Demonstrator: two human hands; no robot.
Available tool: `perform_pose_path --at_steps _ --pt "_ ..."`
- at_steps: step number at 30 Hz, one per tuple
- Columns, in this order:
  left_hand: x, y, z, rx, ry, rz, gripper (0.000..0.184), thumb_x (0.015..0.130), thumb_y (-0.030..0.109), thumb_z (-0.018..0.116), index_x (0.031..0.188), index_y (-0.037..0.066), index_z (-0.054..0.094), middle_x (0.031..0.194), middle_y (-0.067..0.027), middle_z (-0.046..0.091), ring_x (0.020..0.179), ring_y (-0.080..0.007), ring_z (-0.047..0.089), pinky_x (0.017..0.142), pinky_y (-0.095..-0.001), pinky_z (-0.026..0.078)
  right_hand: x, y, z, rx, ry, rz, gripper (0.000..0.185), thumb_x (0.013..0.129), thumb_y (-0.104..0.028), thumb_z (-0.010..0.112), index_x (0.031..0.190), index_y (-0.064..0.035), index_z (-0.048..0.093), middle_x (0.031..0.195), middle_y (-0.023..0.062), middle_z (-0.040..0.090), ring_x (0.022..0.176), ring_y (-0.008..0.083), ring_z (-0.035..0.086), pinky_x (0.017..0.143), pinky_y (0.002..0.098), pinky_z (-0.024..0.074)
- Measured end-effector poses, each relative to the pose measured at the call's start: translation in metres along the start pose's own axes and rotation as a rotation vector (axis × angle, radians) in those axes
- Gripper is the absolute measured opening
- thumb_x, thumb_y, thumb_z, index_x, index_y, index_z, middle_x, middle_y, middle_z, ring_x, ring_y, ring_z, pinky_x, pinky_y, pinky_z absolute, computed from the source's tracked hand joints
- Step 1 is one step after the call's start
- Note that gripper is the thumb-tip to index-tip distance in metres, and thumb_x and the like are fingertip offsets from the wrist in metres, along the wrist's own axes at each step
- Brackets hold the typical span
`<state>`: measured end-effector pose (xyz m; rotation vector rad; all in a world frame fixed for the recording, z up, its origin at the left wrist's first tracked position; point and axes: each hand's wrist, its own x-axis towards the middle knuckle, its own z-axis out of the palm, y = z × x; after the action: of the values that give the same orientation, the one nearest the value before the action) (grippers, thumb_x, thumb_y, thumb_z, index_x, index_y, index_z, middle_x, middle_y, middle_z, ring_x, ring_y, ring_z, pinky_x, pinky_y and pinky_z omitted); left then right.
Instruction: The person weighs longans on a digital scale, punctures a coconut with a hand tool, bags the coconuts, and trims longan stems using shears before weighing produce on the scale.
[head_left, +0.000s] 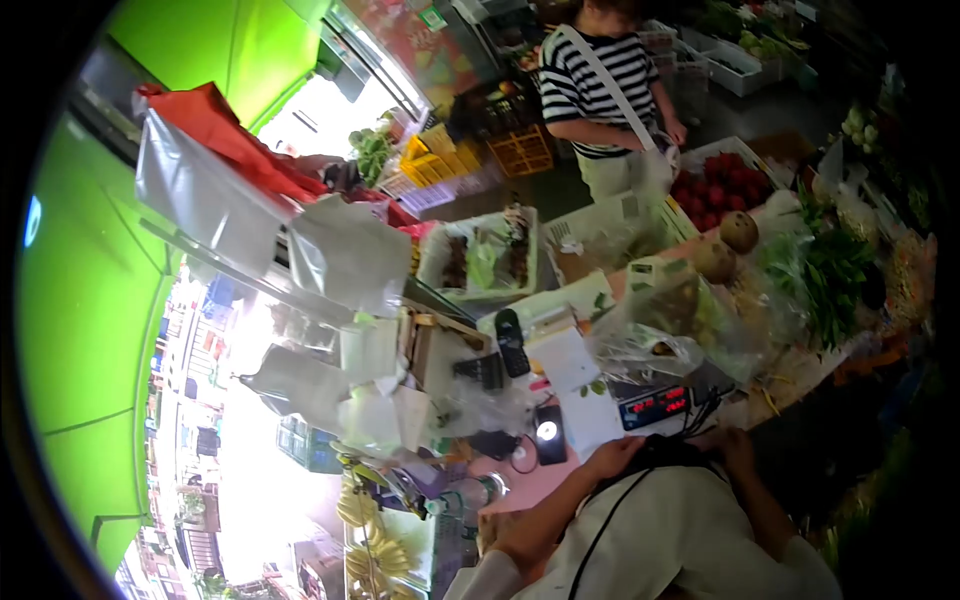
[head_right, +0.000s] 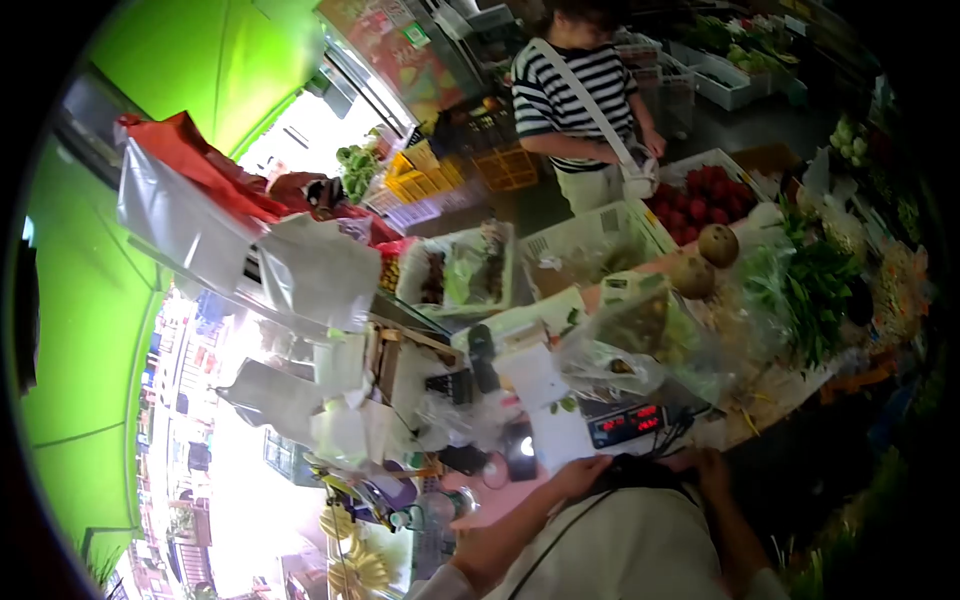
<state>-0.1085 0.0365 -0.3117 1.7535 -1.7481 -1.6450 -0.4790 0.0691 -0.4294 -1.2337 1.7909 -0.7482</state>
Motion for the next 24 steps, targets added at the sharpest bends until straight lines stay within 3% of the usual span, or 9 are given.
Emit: perform_pose_path --at_steps 5,8,10,14,17,18,20,21,24 --pt "-0.030 0.008 -0.076 0.108 -0.195 0.063 0.042 0.101 0.046 0.053 0.117 0.012 0.073 0.107 -0.0146 0.074 0.101 -0.0294 0.069 0.095 -0.0361 0.051 0.024 0.067 0.001 0.066 0.041 0.008 0.034 0.097 -0.021 0.058 0.122 0.0018 0.062 0.116 0.0206 0.067 0.110 0.0314 0.065 0.097 0.0404 0.0495" --pt "-0.074 0.056 -0.144 0.159 -0.012 0.101 0.038 0.098 0.038 0.062 0.121 0.009 0.070 0.111 -0.0164 0.073 0.101 -0.0302 0.070 0.089 -0.0371 0.053 0.027 0.077 -0.021 -0.085 0.029 -0.062 0.032 0.097 -0.020 0.059 0.120 0.0017 0.063 0.115 0.0198 0.067 0.109 0.0308 0.065 0.097 0.0408 0.0497" --pt "-0.102 0.079 -0.200 0.053 0.284 0.223 0.039 0.098 0.033 0.064 0.125 0.006 0.064 0.113 -0.0139 0.069 0.098 -0.0254 0.068 0.086 -0.0343 0.053 0.033 0.065 -0.036 -0.226 0.008 -0.143 0.031 0.096 -0.019 0.060 0.119 0.0015 0.063 0.115 0.0192 0.067 0.109 0.0303 0.064 0.096 0.0410 0.0499" --pt "-0.159 0.112 -0.363 -0.321 1.249 0.538 0.047 0.097 0.024 0.068 0.133 -0.001 0.052 0.115 -0.0089 0.062 0.092 -0.0160 0.063 0.080 -0.0288 0.052 0.044 0.071 -0.056 -0.118 -0.111 -0.081 0.026 0.098 -0.017 0.059 0.114 0.0021 0.064 0.113 0.0202 0.067 0.106 0.0302 0.064 0.095 0.0399 0.0503" --pt "-0.206 0.156 -0.472 -0.286 1.870 0.758 0.076 0.090 0.024 0.078 0.145 -0.005 0.034 0.137 -0.0170 0.049 0.108 -0.0234 0.061 0.082 -0.0328 0.057 0.063 0.097 -0.062 -0.141 -0.027 -0.253 0.028 0.099 -0.021 0.058 0.113 0.0013 0.065 0.108 0.0202 0.067 0.103 0.0329 0.065 0.093 0.0423 0.0507" --pt "-0.220 0.179 -0.488 -0.340 1.889 0.773 0.079 0.087 0.023 0.081 0.144 -0.006 0.034 0.139 -0.0198 0.049 0.111 -0.0250 0.062 0.083 -0.0335 0.057 0.057 0.083 -0.070 -0.213 0.048 -0.369 0.029 0.100 -0.025 0.057 0.111 0.0004 0.066 0.104 0.0207 0.068 0.101 0.0359 0.066 0.091 0.0446 0.0514" --pt "-0.233 0.164 -0.550 -0.368 1.827 0.698 0.073 0.084 0.019 0.083 0.140 -0.006 0.041 0.126 -0.0195 0.059 0.101 -0.0240 0.066 0.080 -0.0327 0.058 0.054 0.024 -0.084 -0.252 -0.084 -0.113 0.030 0.100 -0.025 0.056 0.108 0.0012 0.068 0.103 0.0223 0.069 0.101 0.0366 0.067 0.089 0.0451 0.0516" --pt "-0.237 0.143 -0.583 -0.302 1.792 0.693 0.051 0.085 0.018 0.081 0.125 -0.005 0.058 0.105 -0.0154 0.069 0.088 -0.0209 0.069 0.073 -0.0308 0.059 0.047 0.003 -0.087 -0.203 -0.073 -0.217 0.031 0.099 -0.025 0.056 0.108 0.0023 0.068 0.109 0.0246 0.069 0.103 0.0378 0.067 0.090 0.0449 0.0516" --pt "-0.237 0.150 -0.596 0.074 2.073 0.433 0.059 0.081 0.036 0.082 0.114 -0.009 0.063 0.100 -0.0188 0.070 0.087 -0.0294 0.068 0.076 -0.0373 0.059 0.054 0.017 -0.077 -0.132 0.039 -0.448 0.024 0.097 -0.020 0.060 0.107 -0.0001 0.068 0.104 0.0209 0.070 0.098 0.0339 0.068 0.088 0.0431 0.0522"
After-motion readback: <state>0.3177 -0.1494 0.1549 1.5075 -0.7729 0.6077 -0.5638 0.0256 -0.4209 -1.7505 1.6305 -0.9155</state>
